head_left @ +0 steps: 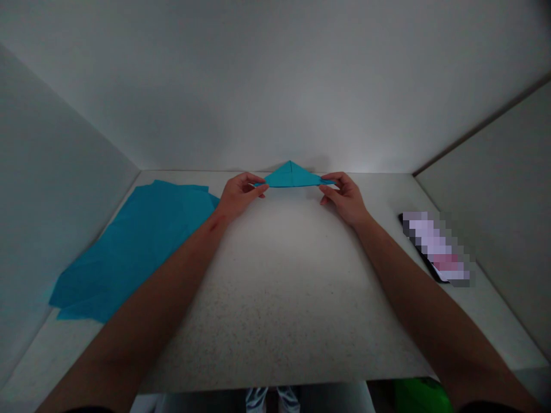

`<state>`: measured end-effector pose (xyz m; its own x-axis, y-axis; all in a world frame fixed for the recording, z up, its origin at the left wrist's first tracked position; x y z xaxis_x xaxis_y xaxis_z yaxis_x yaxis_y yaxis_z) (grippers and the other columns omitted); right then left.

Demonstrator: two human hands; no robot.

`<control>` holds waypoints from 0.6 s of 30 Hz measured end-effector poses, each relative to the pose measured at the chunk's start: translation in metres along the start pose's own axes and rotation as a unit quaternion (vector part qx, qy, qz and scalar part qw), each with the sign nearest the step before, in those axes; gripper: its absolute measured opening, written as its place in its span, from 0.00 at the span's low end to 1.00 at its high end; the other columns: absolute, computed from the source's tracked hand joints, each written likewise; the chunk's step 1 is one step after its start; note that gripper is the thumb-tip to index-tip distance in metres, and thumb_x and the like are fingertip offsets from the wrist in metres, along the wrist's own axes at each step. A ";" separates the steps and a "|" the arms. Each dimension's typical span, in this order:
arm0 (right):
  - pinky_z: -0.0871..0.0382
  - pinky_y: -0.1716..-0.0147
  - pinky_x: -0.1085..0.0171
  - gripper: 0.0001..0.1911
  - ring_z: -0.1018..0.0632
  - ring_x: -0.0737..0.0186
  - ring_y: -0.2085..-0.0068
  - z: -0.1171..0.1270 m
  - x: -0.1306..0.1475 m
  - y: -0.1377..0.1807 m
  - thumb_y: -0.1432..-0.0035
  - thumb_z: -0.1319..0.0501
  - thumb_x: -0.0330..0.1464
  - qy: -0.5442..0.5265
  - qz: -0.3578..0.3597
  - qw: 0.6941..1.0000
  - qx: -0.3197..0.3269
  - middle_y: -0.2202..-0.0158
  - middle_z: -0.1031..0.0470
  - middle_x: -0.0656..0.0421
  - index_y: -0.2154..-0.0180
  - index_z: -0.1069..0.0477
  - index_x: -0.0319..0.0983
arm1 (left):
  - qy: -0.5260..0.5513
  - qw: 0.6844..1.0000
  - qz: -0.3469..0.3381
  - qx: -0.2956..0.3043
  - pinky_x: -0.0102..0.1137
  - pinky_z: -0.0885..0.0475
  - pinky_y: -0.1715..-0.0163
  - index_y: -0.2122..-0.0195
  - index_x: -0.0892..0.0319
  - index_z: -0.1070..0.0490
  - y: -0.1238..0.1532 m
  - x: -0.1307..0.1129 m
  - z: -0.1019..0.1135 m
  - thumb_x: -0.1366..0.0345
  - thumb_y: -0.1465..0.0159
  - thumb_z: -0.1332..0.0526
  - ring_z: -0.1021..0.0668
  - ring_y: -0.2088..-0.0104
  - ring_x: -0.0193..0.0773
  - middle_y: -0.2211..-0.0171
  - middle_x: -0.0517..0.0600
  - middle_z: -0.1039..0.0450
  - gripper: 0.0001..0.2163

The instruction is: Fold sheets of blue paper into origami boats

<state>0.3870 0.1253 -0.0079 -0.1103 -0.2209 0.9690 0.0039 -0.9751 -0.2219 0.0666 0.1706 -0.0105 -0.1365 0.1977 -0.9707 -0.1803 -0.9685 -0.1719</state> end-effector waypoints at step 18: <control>0.26 0.74 0.62 0.23 0.26 0.67 0.75 -0.010 0.007 -0.001 0.42 0.21 0.50 0.017 -0.006 0.999 0.029 0.58 0.17 0.61 0.57 0.27 0.47 | -0.033 0.999 -0.017 -0.003 0.30 0.26 0.69 0.57 0.55 0.19 0.001 -0.006 -0.001 0.51 0.39 0.25 0.19 0.70 0.36 0.71 0.47 0.21 0.16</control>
<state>0.3761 0.1249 -0.0025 -0.1451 -0.2094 0.9670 0.0598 -0.9774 -0.2027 0.0678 0.1683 -0.0053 -0.1938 0.2390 -0.9515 -0.1791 -0.9622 -0.2052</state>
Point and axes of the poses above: each hand's wrist, its own y-axis away from the middle knuckle, its own z-axis out of the back of the hand, x = y × z, the point moved 9 cm from there along -y, towards the middle knuckle
